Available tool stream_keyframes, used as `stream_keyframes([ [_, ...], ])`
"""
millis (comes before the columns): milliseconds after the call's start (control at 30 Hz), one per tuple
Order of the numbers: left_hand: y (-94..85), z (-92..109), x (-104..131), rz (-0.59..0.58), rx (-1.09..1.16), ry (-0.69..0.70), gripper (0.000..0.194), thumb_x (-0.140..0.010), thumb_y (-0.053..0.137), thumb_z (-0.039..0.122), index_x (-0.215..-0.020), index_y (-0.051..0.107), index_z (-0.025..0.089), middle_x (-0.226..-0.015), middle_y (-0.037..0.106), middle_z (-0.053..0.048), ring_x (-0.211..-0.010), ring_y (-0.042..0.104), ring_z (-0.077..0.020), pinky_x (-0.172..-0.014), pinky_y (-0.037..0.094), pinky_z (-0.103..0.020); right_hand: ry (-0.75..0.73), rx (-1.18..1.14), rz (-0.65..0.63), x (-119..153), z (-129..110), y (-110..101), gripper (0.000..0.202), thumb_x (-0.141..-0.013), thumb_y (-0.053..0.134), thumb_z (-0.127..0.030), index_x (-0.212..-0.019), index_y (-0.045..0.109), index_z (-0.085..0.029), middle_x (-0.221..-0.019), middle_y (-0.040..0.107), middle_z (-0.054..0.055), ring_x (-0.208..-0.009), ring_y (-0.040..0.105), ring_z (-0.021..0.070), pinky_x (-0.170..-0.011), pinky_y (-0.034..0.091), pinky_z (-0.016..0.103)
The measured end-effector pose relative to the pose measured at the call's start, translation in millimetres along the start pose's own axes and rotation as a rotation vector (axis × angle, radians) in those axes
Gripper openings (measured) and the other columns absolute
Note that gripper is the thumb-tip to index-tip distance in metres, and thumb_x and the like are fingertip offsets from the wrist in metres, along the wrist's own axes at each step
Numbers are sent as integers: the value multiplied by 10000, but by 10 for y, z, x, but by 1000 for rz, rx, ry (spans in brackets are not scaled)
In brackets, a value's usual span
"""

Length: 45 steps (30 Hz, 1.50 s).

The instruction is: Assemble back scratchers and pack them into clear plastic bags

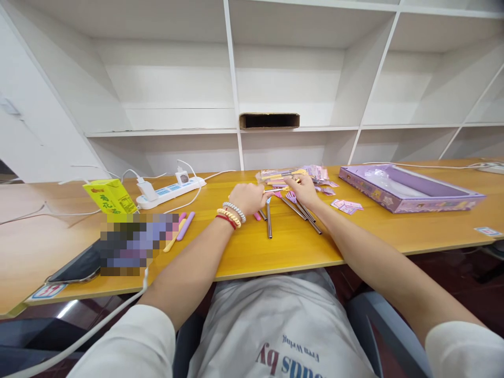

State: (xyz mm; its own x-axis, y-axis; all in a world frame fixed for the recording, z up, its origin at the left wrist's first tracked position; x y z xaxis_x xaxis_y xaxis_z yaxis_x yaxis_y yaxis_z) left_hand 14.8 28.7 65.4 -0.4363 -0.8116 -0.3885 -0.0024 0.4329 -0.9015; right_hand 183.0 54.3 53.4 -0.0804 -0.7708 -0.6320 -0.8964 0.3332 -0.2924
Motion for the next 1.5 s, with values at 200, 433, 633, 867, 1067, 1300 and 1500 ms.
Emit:
stream_keyframes([
  [200,53,29,-9,-38,10,22,701,-876,187,625,-913,694,142,-811,675,-181,-826,654,-303,-715,435,-384,15,71,-57,10,21,9,403,-749,523,-442,-495,329,-197,-484,314,-35,-497,295,91,-493,236,248],
  [433,119,20,-18,-59,41,16,676,-896,180,583,-912,690,141,-821,677,-182,-853,650,-305,-743,437,-391,58,125,-43,1,24,8,378,-764,534,-468,-540,401,-194,-493,401,-27,-512,370,105,-504,275,248],
  [633,132,-1,-18,-47,41,7,649,-888,201,599,-879,668,149,-783,680,-155,-816,653,-280,-720,439,-360,75,62,-167,1,77,56,374,-731,575,-539,-630,482,-191,-512,466,-31,-519,435,116,-534,332,247],
  [867,70,97,-1,31,163,58,403,-894,330,449,-1003,628,201,-776,690,-73,-807,647,-229,-707,434,-316,-7,156,-156,-94,174,-85,425,-689,614,-582,-695,557,-161,-606,531,-18,-602,466,117,-595,347,248],
  [1067,35,78,-8,65,202,-40,406,-874,356,465,-1025,628,203,-749,689,-68,-775,643,-216,-692,429,-301,19,112,-25,-156,327,-251,446,-693,613,-603,-669,531,-166,-615,548,-7,-595,470,116,-566,352,240],
  [1300,145,-170,-61,32,249,-233,681,-833,208,693,-806,666,190,-713,677,-106,-752,639,-246,-643,421,-309,-48,118,162,-170,230,-402,439,-678,641,-586,-692,569,-153,-629,580,7,-580,495,118,-559,368,246],
  [1500,186,-131,-57,31,308,-154,643,-879,171,627,-739,624,191,-696,671,-94,-702,618,-216,-578,372,-284,-34,148,215,-200,320,-437,454,-705,605,-604,-765,592,-154,-685,611,31,-644,545,149,-606,406,271],
])
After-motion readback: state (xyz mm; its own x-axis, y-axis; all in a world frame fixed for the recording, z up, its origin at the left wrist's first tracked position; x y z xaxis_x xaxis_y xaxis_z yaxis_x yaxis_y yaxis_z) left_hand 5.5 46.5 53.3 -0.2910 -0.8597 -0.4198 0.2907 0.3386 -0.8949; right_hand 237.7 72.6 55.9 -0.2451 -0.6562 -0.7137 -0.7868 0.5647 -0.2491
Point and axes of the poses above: each hand's wrist, its own x-axis away from the middle knuckle, its own y-axis out of the palm, z = x × y, the point moved 7 cm from there along -x, towards the middle knuckle
